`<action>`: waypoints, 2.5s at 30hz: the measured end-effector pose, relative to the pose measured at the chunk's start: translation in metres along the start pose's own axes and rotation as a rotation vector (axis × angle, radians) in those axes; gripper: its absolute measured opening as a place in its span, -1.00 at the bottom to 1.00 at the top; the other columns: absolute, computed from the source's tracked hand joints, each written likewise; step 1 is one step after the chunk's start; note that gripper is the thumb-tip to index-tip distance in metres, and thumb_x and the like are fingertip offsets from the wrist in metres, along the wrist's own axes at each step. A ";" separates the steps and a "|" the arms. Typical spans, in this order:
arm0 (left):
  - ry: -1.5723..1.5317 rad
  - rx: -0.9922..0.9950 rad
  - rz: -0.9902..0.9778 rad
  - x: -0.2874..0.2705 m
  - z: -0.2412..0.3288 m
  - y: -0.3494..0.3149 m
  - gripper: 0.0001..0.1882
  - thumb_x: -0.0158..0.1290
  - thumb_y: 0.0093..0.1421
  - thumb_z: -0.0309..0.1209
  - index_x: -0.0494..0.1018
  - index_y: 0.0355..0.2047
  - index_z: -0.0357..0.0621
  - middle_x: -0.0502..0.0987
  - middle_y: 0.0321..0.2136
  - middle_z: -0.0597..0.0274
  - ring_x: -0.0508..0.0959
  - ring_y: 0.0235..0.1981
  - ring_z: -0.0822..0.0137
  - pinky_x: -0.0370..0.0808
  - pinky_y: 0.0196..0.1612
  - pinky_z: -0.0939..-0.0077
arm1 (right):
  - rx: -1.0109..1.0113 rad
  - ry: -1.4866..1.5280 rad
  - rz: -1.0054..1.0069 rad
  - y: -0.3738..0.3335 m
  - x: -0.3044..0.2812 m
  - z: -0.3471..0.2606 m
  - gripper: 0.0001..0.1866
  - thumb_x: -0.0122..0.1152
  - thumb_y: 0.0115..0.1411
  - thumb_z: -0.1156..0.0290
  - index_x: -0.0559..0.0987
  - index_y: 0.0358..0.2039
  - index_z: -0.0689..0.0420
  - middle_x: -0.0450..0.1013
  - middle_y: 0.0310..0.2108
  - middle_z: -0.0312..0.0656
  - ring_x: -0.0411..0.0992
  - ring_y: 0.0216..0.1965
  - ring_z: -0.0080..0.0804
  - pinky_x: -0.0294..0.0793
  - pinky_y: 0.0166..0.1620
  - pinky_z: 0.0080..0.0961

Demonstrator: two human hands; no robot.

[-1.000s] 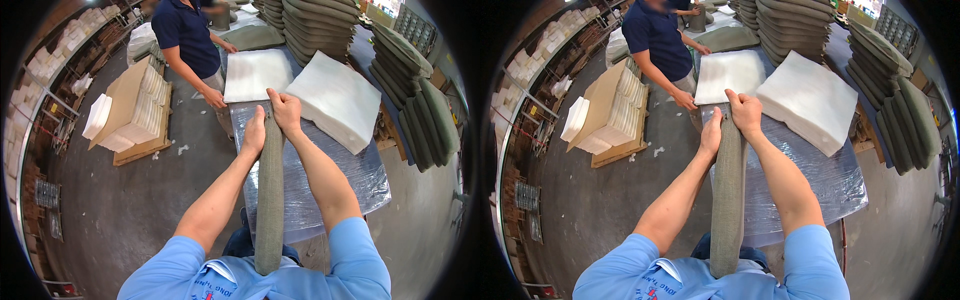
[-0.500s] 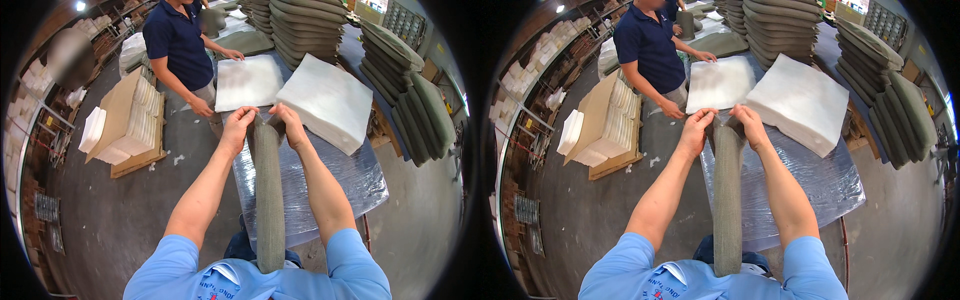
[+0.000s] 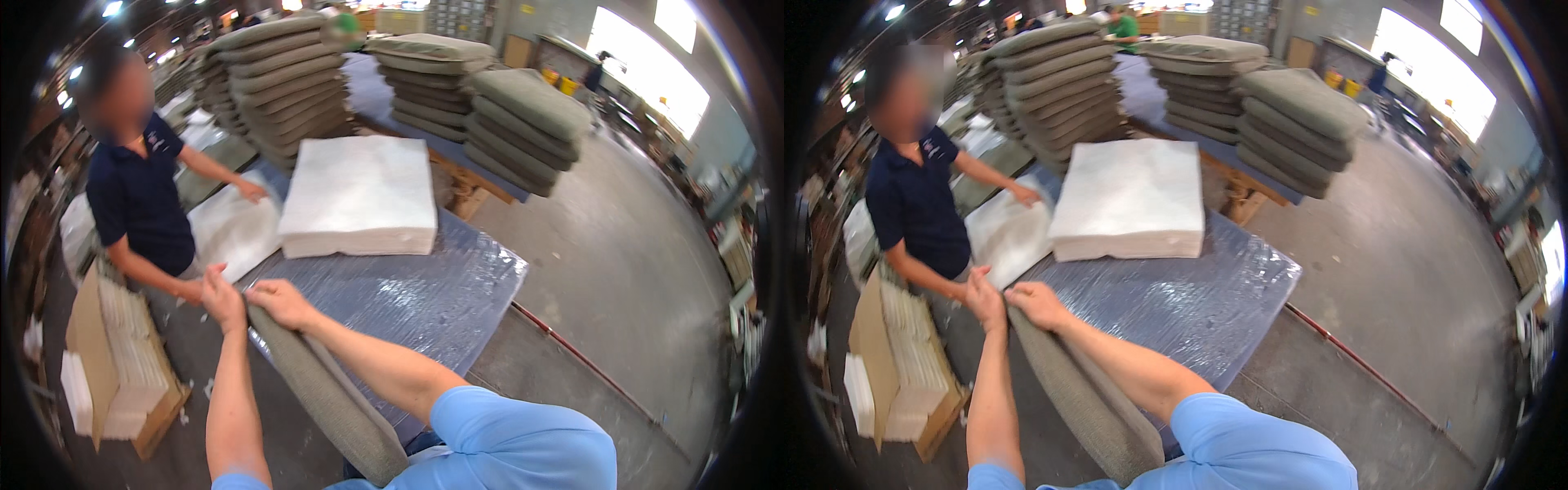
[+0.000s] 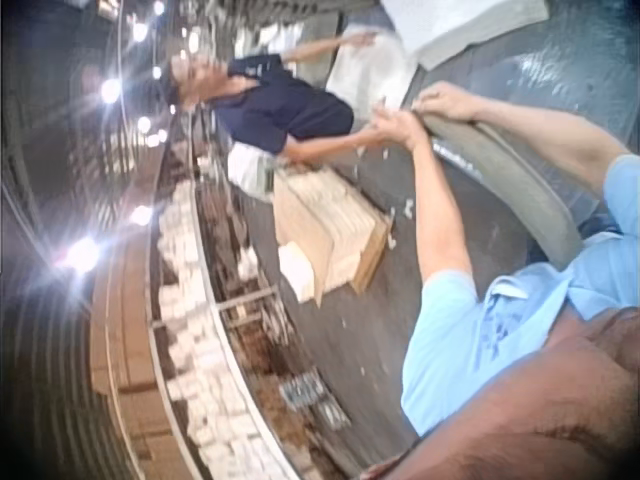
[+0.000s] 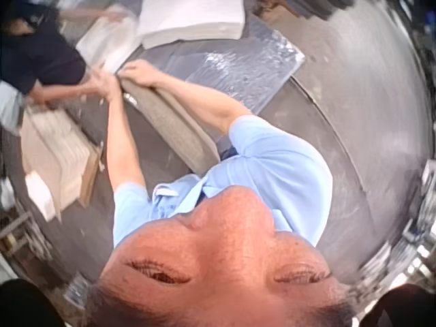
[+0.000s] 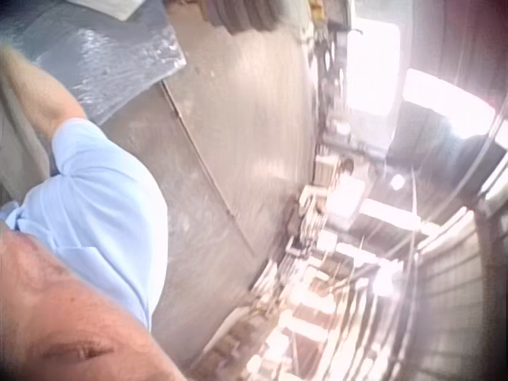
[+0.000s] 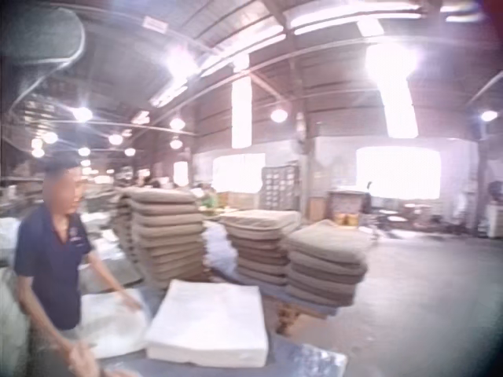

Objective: The person repeatedly inserts rectangular foam inserts into gray fabric cushion covers by hand, aligns the edges, and places the finished cushions on a nearby stack. A coworker performs the same task across the table.

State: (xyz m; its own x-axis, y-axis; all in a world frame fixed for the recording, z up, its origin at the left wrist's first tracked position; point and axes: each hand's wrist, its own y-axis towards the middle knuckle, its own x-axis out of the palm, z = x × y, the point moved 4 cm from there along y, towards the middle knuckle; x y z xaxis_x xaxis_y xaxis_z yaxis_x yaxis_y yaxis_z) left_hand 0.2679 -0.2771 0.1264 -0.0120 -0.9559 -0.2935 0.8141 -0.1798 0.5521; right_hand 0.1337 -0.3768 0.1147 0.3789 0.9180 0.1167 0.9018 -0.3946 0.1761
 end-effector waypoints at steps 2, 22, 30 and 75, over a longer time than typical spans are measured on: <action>-0.006 -0.050 0.000 0.011 0.002 0.001 -0.57 -0.17 0.50 -0.20 0.57 -0.20 -0.31 0.64 -0.28 0.00 0.61 -0.18 0.08 0.47 0.00 0.21 | 0.024 0.028 0.054 -0.006 -0.006 0.001 -0.69 0.18 0.36 0.24 0.60 -0.36 0.24 0.51 -0.46 -0.35 0.37 -0.35 -0.62 0.41 -0.21 -0.49; -0.173 -0.076 -0.466 0.015 0.051 -0.064 -0.39 -0.36 0.57 0.04 0.45 0.04 -0.27 0.51 -0.04 0.00 0.49 0.04 0.13 0.36 0.13 0.26 | 0.036 -0.236 0.327 0.027 -0.038 -0.023 -0.51 0.24 0.38 0.01 0.67 -0.43 0.24 0.55 -0.59 -0.26 0.39 -0.45 -0.64 0.47 -0.33 -0.40; -0.482 -0.403 -0.454 0.024 0.053 -0.079 -0.32 -0.32 0.52 0.11 0.41 0.15 -0.31 0.53 -0.03 0.02 0.52 0.00 0.26 0.40 0.09 0.36 | 0.083 -0.508 0.201 0.063 -0.030 -0.031 -0.49 0.34 0.23 0.04 0.63 -0.62 0.26 0.57 -0.62 -0.01 0.56 -0.56 -0.15 0.52 -0.33 -0.23; -0.543 -1.261 -0.274 -0.262 -0.306 -0.098 -0.47 0.15 0.30 0.01 0.57 -0.05 -0.28 0.65 -0.11 0.01 0.64 -0.11 0.06 0.54 0.00 0.19 | 0.240 0.567 1.030 -0.250 -0.041 0.111 -0.60 0.08 0.36 0.15 0.62 -0.41 0.24 0.61 -0.10 0.03 0.50 -0.01 -0.16 0.40 0.19 -0.23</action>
State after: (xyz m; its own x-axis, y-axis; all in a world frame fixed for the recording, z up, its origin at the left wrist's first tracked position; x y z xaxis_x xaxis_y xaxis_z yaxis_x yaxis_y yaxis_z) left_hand 0.3691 0.0617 -0.0892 -0.2377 -0.9465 0.2182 0.7132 -0.3226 -0.6224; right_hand -0.0839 -0.3112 -0.0421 0.8542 0.0039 0.5199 0.2670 -0.8613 -0.4323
